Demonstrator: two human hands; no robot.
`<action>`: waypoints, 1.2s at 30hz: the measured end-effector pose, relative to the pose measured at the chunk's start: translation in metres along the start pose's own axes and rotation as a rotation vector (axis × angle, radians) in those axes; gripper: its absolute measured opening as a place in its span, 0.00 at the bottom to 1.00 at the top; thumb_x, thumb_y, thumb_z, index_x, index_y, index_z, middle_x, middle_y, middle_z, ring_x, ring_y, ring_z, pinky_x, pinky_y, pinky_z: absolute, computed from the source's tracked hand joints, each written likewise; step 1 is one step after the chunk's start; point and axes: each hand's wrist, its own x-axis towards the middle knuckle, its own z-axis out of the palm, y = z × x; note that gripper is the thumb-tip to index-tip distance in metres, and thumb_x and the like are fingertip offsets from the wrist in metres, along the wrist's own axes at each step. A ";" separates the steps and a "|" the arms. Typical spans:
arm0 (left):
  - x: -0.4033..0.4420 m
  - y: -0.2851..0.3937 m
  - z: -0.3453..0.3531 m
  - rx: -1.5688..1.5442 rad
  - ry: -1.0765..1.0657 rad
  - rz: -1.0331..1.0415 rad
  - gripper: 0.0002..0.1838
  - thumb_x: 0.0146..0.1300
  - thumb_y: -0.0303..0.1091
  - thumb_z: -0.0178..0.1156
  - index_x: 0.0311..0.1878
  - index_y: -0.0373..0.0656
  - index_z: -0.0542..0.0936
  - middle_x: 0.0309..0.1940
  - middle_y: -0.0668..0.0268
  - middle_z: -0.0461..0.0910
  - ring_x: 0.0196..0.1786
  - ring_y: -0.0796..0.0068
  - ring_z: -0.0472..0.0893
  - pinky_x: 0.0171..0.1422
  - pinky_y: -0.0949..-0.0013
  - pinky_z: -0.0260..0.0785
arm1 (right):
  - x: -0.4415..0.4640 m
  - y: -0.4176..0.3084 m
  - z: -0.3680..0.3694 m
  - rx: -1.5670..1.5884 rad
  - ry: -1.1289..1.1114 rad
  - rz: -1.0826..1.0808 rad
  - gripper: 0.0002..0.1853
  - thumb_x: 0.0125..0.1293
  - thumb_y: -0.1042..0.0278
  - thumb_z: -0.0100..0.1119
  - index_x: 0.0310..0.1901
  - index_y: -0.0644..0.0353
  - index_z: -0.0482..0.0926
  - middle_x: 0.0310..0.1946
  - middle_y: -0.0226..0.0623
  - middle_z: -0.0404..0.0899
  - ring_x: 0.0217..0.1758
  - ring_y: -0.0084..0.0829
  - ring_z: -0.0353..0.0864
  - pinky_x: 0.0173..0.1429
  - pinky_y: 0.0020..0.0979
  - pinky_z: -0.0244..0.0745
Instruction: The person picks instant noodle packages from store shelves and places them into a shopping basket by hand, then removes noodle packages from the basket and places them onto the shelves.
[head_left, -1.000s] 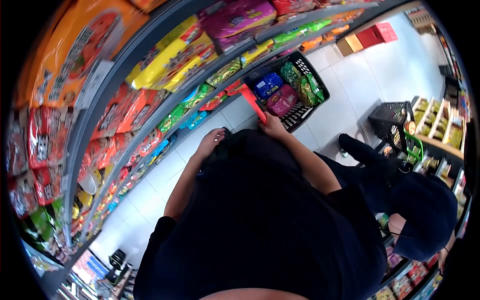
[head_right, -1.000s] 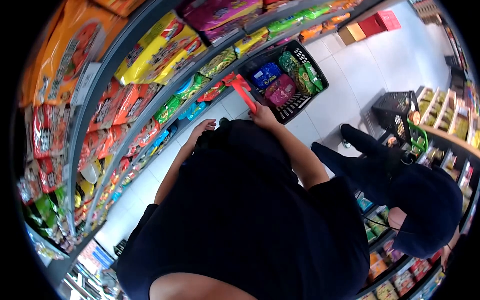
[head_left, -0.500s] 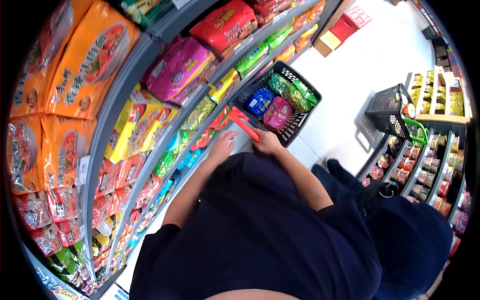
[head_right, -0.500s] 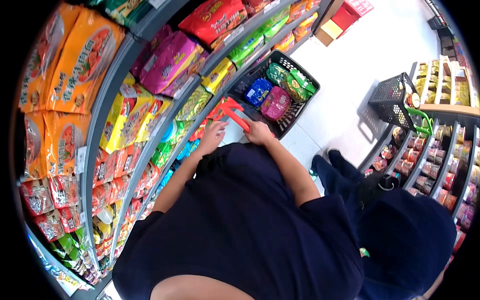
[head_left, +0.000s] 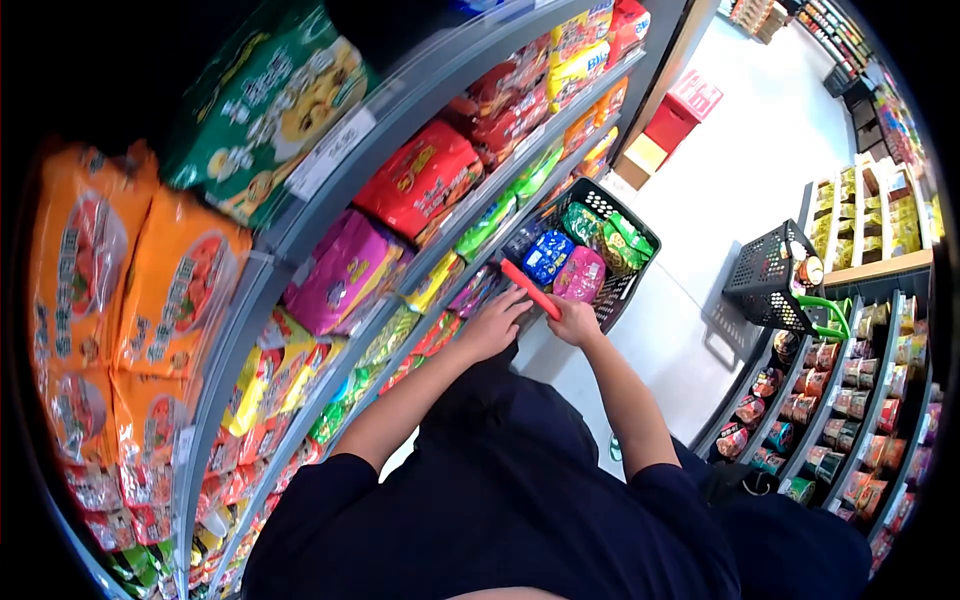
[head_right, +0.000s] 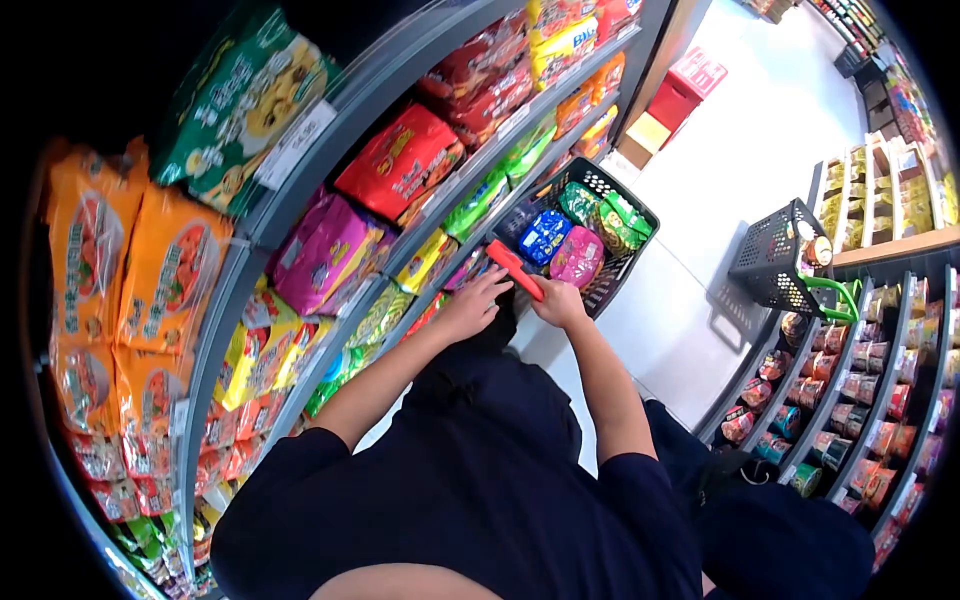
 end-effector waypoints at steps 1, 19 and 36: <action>0.017 -0.004 0.000 0.020 -0.009 0.016 0.25 0.54 0.26 0.58 0.58 0.44 0.72 0.65 0.58 0.62 0.69 0.54 0.60 0.70 0.57 0.56 | 0.006 0.011 -0.004 -0.018 0.001 0.001 0.24 0.48 0.63 0.60 0.52 0.52 0.76 0.30 0.48 0.80 0.34 0.48 0.80 0.40 0.44 0.75; 0.236 -0.026 0.003 0.088 -0.303 0.109 0.35 0.51 0.29 0.61 0.65 0.40 0.63 0.70 0.57 0.54 0.74 0.60 0.50 0.72 0.46 0.50 | 0.091 0.123 -0.119 -0.078 -0.051 0.171 0.24 0.46 0.60 0.60 0.49 0.49 0.75 0.31 0.44 0.80 0.34 0.47 0.80 0.40 0.44 0.76; 0.354 0.029 0.044 0.076 -0.295 -0.420 0.34 0.46 0.24 0.62 0.60 0.33 0.63 0.66 0.51 0.58 0.72 0.48 0.52 0.73 0.54 0.51 | 0.227 0.517 -0.174 -0.274 -0.470 0.728 0.15 0.54 0.64 0.59 0.44 0.59 0.78 0.47 0.47 0.79 0.50 0.44 0.78 0.54 0.38 0.75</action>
